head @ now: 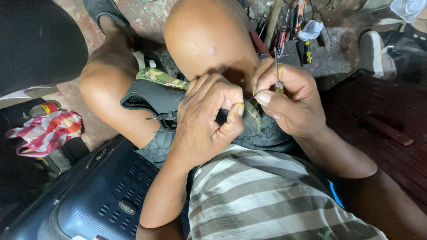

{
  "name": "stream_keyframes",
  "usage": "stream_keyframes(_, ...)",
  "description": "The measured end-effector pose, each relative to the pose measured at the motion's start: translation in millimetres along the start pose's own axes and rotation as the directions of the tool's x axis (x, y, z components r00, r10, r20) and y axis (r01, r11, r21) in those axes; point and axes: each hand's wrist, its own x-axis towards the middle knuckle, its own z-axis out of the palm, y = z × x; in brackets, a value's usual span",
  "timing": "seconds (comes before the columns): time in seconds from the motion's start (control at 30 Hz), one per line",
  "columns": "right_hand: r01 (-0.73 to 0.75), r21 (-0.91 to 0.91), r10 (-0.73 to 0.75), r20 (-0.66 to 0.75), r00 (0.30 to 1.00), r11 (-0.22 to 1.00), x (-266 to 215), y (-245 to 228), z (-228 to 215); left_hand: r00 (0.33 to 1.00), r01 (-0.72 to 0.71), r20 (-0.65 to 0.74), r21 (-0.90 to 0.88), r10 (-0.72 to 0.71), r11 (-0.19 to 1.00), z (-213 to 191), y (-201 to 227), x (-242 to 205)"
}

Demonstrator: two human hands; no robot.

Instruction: The person applies glue to the sole of a camouflage-patterned sneaker and then uses a needle and thread to stitch the sole to the upper. The person repeatedly pushes the needle through the sole and pulls the thread tight to secure the repair.

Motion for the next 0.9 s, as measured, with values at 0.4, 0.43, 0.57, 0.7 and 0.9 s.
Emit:
stream_keyframes(0.4, 0.183, -0.616, -0.21, 0.029, 0.977, 0.766, -12.0, 11.6, -1.9, 0.995, 0.098, 0.05, -0.276, -0.087, 0.956, 6.7, 14.4, -3.6)
stream_keyframes(0.43, 0.171, -0.631, -0.194, 0.033, 0.98, 0.756, -12.1, 10.7, -5.4, 0.987, 0.154, 0.093, -0.351, -0.129, 0.924, 8.2, 13.9, -3.8)
stream_keyframes(0.57, -0.039, -0.362, 0.066, 0.061, 0.996, 0.931, -16.1, 1.8, -21.2, 0.972, 0.231, 0.148, -0.758, -0.184, 0.61, 2.1, -0.3, -9.5)
stream_keyframes(0.7, -0.27, -0.278, 0.353, 0.311, 0.883, 0.922, -10.4, -5.1, -47.8, 0.94, 0.301, 0.22, -0.894, -0.26, 0.332, -0.7, -15.3, -14.2)
stream_keyframes(0.9, -0.424, -0.313, 0.512, 0.301, 0.804, 0.85, -15.6, -11.8, -60.7, 0.941, 0.331, 0.278, -0.869, -0.191, 0.366, -11.7, -28.8, -17.6)
